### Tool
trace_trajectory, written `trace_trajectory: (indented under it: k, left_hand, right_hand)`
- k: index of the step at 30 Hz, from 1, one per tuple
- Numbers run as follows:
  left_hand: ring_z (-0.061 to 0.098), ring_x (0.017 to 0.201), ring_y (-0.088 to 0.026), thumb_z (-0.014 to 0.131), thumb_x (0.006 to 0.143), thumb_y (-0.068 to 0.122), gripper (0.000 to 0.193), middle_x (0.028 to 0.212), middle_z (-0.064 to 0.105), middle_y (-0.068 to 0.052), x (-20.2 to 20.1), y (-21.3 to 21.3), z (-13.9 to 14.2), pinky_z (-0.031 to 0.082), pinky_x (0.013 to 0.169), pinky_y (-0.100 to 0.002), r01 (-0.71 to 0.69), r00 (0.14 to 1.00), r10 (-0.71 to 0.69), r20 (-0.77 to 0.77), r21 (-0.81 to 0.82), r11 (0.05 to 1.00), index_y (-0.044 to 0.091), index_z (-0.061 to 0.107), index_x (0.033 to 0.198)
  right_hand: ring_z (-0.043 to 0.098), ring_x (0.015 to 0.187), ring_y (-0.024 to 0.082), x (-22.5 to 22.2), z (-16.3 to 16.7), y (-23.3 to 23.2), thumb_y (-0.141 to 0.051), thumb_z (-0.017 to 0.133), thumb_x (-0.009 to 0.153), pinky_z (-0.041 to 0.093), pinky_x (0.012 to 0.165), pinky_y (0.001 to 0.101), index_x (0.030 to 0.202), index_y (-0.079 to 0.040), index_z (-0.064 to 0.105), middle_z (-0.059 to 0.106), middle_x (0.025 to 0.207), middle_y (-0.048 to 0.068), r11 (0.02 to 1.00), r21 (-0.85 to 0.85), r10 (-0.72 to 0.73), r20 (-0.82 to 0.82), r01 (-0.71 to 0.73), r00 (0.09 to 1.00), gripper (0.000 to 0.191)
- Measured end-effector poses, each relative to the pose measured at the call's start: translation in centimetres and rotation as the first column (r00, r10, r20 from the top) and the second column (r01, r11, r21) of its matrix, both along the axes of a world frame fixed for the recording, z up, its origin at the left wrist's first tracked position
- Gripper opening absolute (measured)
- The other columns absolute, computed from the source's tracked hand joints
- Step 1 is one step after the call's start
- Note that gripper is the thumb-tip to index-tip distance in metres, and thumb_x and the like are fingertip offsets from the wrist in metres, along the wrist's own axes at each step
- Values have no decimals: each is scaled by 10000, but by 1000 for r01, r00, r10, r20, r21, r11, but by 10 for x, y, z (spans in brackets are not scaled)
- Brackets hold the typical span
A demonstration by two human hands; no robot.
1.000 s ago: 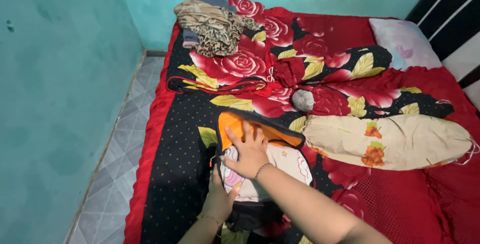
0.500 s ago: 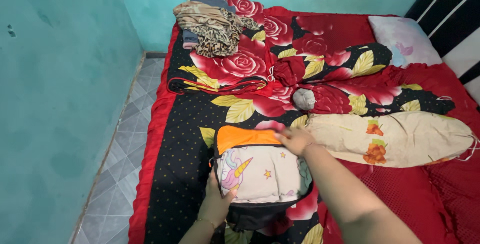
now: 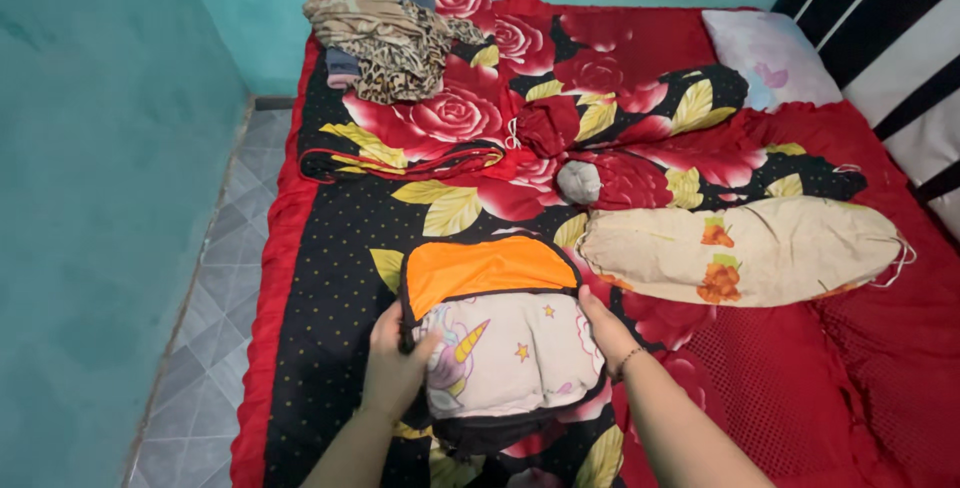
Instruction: The person packs a black backpack with folded clothes, a small purple item, and a package of wipes. They retrieve items from a laundry basket and a drawer, then place them into the backpack on the bed. Finally, they remove the wipes and a small pouch from the bag.
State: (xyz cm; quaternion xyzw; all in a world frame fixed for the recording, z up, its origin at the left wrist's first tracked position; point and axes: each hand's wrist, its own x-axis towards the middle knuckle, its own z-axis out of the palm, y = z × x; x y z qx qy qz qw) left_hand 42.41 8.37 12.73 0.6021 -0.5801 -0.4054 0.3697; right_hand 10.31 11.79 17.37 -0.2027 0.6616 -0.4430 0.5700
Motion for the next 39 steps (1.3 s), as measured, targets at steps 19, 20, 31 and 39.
trace_trajectory:
  k: [19,20,31,39]
  left_hand:
    - [612,1029,-187,793,803,264,673,1172,640,-115,2,-59,29,482,862,-341,-195,898,316,-305,368,909,-12,548,1366]
    - [630,1007,-220,796,805,334,697,1133,660,-140,4,-55,24,494,856,-354,-249,919,324,-226,308,918,-17,553,1356]
    - [701,926,-375,653,821,646,631,948,719,-177,20,41,42,532,808,-460,-24,958,-90,273,388,921,58,591,1041]
    - [638,1057,-417,548,947,564,518,1120,687,-210,37,18,0,516,855,-486,60,926,-120,358,174,983,126,624,1212]
  right_hand:
    - [633,1136,320,19,12,-45,-385,592,974,478,947,475,1329,-33,666,672,1322,189,971,210,-42,-302,110,952,505]
    - [650,1129,326,17,9,-46,-389,595,976,486,949,463,1307,-6,680,694,1302,203,983,154,-45,-318,99,947,513]
    - [635,1100,351,13,9,-13,-402,567,990,497,1003,484,1323,25,583,682,1204,215,983,70,-181,455,167,872,542]
    - [645,1069,209,-3,-51,72,-341,556,1028,485,955,330,1190,4,698,729,1119,124,977,-180,-143,-137,117,980,407]
